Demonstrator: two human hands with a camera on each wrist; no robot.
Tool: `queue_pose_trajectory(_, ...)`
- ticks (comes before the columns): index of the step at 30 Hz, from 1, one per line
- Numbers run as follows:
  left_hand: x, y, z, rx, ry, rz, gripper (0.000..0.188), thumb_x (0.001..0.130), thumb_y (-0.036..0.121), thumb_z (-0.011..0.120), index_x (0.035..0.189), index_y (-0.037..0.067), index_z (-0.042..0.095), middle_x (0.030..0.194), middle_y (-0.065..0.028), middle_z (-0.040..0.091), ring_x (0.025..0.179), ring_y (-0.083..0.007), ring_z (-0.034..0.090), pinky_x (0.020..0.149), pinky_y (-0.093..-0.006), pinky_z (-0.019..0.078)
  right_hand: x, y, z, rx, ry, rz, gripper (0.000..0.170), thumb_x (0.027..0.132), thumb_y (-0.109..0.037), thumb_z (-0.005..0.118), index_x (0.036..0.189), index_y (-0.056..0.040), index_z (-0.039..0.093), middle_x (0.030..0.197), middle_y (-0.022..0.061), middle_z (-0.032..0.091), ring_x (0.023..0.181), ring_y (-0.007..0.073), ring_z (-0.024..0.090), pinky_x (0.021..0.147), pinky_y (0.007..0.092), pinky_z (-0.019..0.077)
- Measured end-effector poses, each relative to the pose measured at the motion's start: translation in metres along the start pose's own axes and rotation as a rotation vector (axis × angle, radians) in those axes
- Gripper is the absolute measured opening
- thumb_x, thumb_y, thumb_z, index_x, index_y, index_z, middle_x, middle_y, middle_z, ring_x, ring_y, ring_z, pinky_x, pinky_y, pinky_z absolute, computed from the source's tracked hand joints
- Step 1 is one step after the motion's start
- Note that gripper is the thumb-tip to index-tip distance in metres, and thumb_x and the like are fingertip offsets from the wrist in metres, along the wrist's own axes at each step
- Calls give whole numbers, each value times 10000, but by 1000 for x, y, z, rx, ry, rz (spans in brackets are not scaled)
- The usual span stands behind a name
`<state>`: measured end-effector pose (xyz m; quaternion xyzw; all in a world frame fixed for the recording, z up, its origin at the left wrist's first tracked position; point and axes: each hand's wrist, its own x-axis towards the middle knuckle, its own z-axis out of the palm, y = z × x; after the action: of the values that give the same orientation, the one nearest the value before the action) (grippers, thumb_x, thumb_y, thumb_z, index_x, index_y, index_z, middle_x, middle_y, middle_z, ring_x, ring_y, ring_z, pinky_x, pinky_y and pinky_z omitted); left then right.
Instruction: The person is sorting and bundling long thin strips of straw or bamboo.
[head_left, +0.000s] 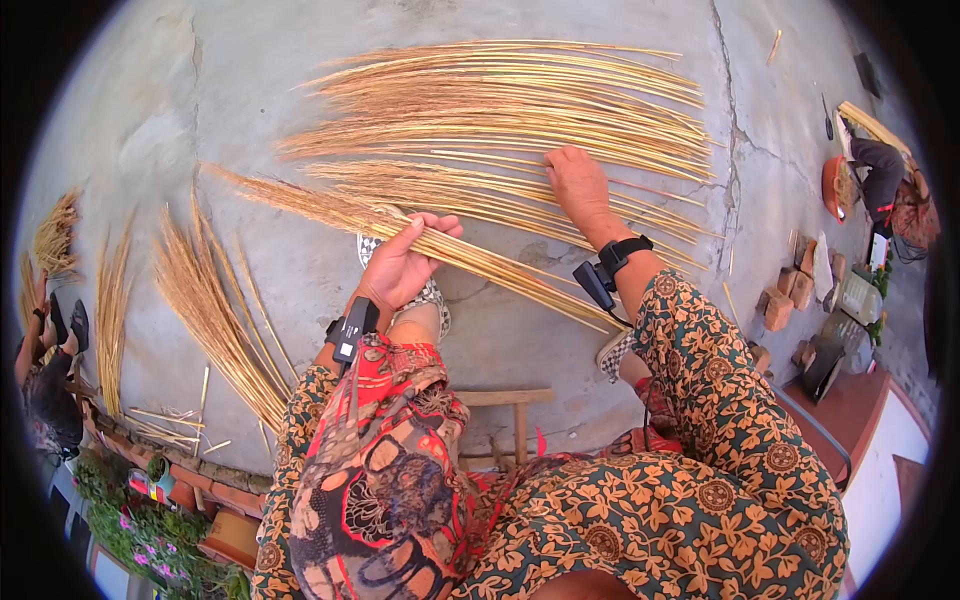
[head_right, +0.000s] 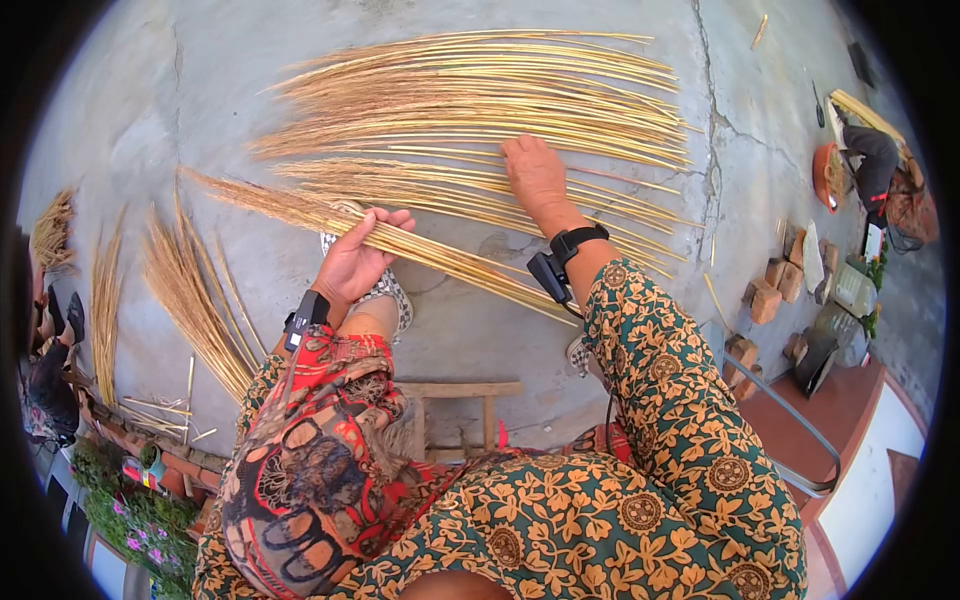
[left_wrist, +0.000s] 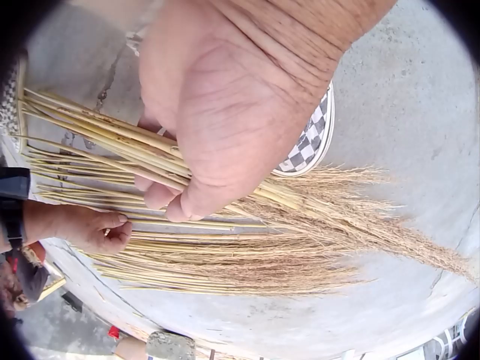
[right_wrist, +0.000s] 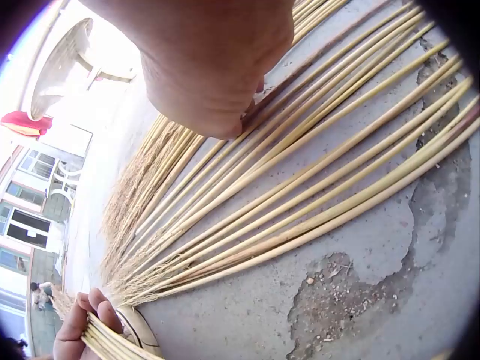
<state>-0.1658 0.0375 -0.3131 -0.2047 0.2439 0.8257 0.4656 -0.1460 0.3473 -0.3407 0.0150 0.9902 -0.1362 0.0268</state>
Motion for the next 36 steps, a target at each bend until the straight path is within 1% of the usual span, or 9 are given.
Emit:
queue_pose_trajectory(8,0,0,-2,10,-23,-2,249,985,263,482,1109,58,551,1259,-193,552,1246,-330,476,1038,-461,405,24,-8,-22,-199,-286,-175,101,777,-56,578,877,-57,588,888,104,616,874,287,622,736,379,527)
queue_pose_trajectory(11,1,0,-2,12,-14,-2,242,982,255,488,1107,57,552,1259,-186,553,1248,-327,475,1036,-456,410,28,-21,-33,-138,-252,-152,129,771,-61,587,899,-61,583,898,102,629,848,286,626,731,384,524)
queue_pose_trajectory(15,-1,0,-2,7,-11,-2,233,979,227,494,1135,60,537,1256,-173,554,1245,-325,479,1036,-456,411,7,-54,-41,117,-32,-268,153,786,-82,588,938,-102,590,844,88,581,811,283,619,694,395,510)
queue_pose_trajectory(18,-2,-1,4,38,46,17,297,974,211,502,1231,61,495,1242,-177,560,1221,-318,497,1023,-453,422,-11,-81,-47,284,34,-194,147,802,-86,577,947,-110,587,835,88,556,794,292,614,681,405,509)
queue_pose_trajectory(21,-5,0,12,62,69,28,337,963,197,525,1276,81,474,1238,-169,565,1202,-300,513,1011,-447,430,-31,-98,-41,432,-80,-78,142,813,-88,567,953,-106,586,854,90,561,799,306,612,677,417,513)
queue_pose_trajectory(25,0,-2,2,17,13,34,272,962,198,532,1204,76,524,1241,-157,570,1216,-293,503,1019,-451,422,-43,-98,-30,533,-196,-114,177,829,-160,620,996,-108,594,896,85,585,824,308,616,698,410,521)
queue_pose_trajectory(29,-2,-1,-1,-11,-3,18,214,968,193,519,1140,71,552,1234,-162,578,1248,-320,478,1042,-460,411,-21,-74,-26,431,-115,-51,281,833,-217,657,1087,-106,613,1095,94,617,1043,302,572,904,399,462)
queue_pose_trajectory(32,-2,0,1,-16,4,15,204,963,170,527,1135,63,553,1219,-172,584,1236,-332,487,1043,-460,413,6,-50,-17,190,41,-21,423,839,-252,655,1232,-129,558,1309,99,521,1234,320,452,1013,434,374)
queue_pose_trajectory(36,-2,0,3,-3,24,17,210,961,176,532,1136,63,553,1209,-170,591,1227,-331,497,1037,-457,420,-10,-39,2,23,-117,-2,549,850,-298,639,1359,-188,466,1464,77,363,1350,334,307,1042,473,323)
